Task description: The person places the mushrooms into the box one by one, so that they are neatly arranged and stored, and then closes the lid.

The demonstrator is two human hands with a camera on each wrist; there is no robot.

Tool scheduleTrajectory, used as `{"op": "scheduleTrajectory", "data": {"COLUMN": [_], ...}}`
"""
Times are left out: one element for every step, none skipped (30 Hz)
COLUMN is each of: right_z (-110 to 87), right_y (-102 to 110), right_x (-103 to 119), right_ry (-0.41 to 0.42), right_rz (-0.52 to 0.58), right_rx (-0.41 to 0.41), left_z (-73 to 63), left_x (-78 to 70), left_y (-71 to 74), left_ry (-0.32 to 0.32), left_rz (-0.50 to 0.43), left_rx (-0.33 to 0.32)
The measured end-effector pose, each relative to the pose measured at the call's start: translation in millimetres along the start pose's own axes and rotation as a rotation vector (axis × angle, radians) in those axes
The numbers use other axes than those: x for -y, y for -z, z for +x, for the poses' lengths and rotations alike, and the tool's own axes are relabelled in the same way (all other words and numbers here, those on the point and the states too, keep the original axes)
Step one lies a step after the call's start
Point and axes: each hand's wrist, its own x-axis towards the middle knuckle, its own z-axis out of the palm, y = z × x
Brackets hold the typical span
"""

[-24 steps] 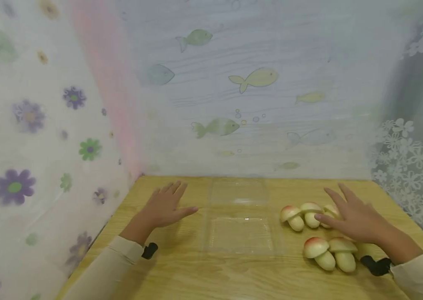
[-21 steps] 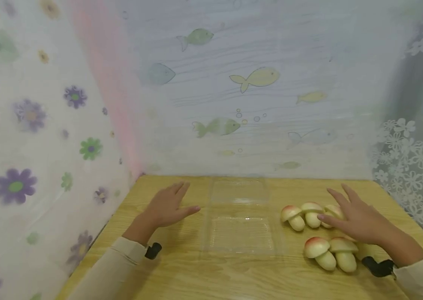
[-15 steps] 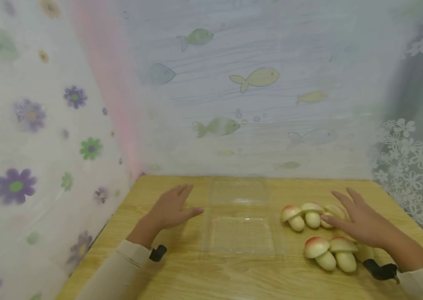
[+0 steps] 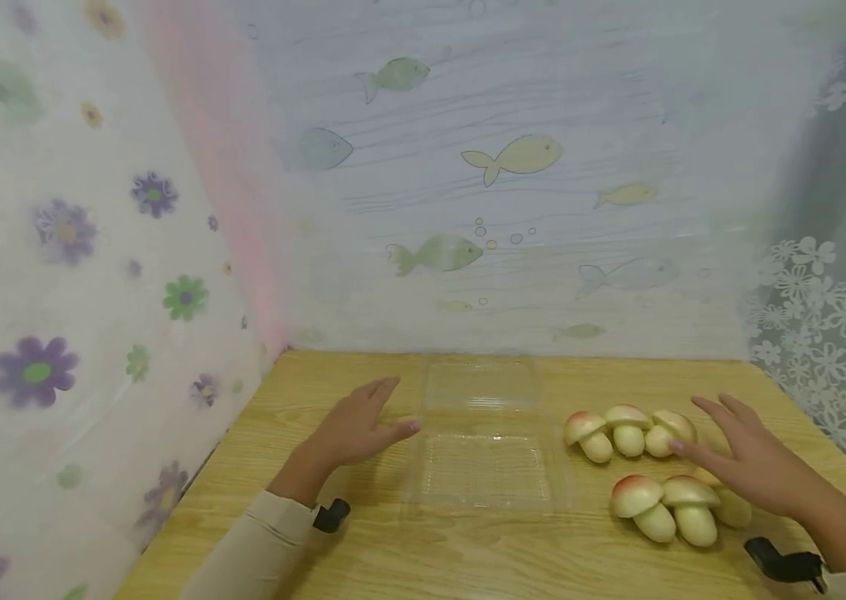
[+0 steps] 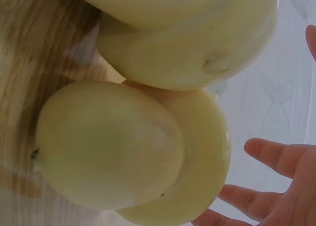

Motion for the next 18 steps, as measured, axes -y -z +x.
{"op": "scheduleTrajectory", "data": {"right_z": [-1.4, -2.9, -4.3, -5.6, -6.7, -8.0, -8.8, -9.8, -10.2, -10.7, -10.8, -10.9, -10.9, -11.1, -11.3, -11.8, -12.4, -13.2], "right_y": [0, -1, -1, -2, -2, -2, -2, -2, -2, -2, -2, -2, -2, -2, -2, -3, -3, -3], "right_x": [-2, -3, -5, -6, -8, -9, -11, -12, -14, -15, -17, -18, -19, -20, -21, -22, -23, -23], "right_ry": [-0.003, -0.001, -0.004, 0.000, -0.001, 0.001, -0.001, -0.002, -0.009, -0.015, -0.025, -0.030, -0.042, -0.051, -0.062, -0.070, -0.084, -0.099], "right_rz": [0.007, 0.016, 0.026, 0.034, 0.039, 0.043, 0.046, 0.046, 0.041, 0.036, 0.033, 0.033, 0.033, 0.032, 0.036, 0.045, 0.053, 0.060], "right_rx": [-0.004, -0.008, -0.013, -0.019, -0.026, -0.030, -0.033, -0.034, -0.037, -0.036, -0.034, -0.029, -0.027, -0.027, -0.026, -0.022, -0.017, -0.012], "left_z": [0.2, 0.3, 0.4, 0.3, 0.0, 0.2, 0.3, 0.2, 0.2, 0.0, -0.3, -0.4, -0.8, -1.2, -1.5, -1.7, -2.0, -2.2], "left_x": [-0.1, -0.1, -0.3, -0.2, -0.1, 0.1, 0.1, 0.1, -0.1, -0.5, -0.9, -1.3, -1.9, -2.4, -2.8, -3.2, -3.4, -3.6], "left_y": [-1.3, -2.6, -3.7, -5.1, -6.6, -8.3, -9.9, -11.4, -12.8, -13.8, -14.8, -15.7, -16.3, -16.9, -17.4, -18.0, -18.6, -19.5], "left_ry": [0.003, 0.005, 0.010, 0.016, 0.019, 0.023, 0.026, 0.025, 0.024, 0.021, 0.020, 0.021, 0.021, 0.022, 0.026, 0.030, 0.035, 0.037], "left_rz": [-0.010, -0.024, -0.041, -0.062, -0.088, -0.112, -0.137, -0.165, -0.189, -0.213, -0.234, -0.247, -0.263, -0.280, -0.294, -0.309, -0.330, -0.353], "left_rx": [0.001, 0.002, 0.008, 0.014, 0.017, 0.023, 0.028, 0.033, 0.037, 0.039, 0.041, 0.044, 0.046, 0.046, 0.048, 0.050, 0.052, 0.052]}}
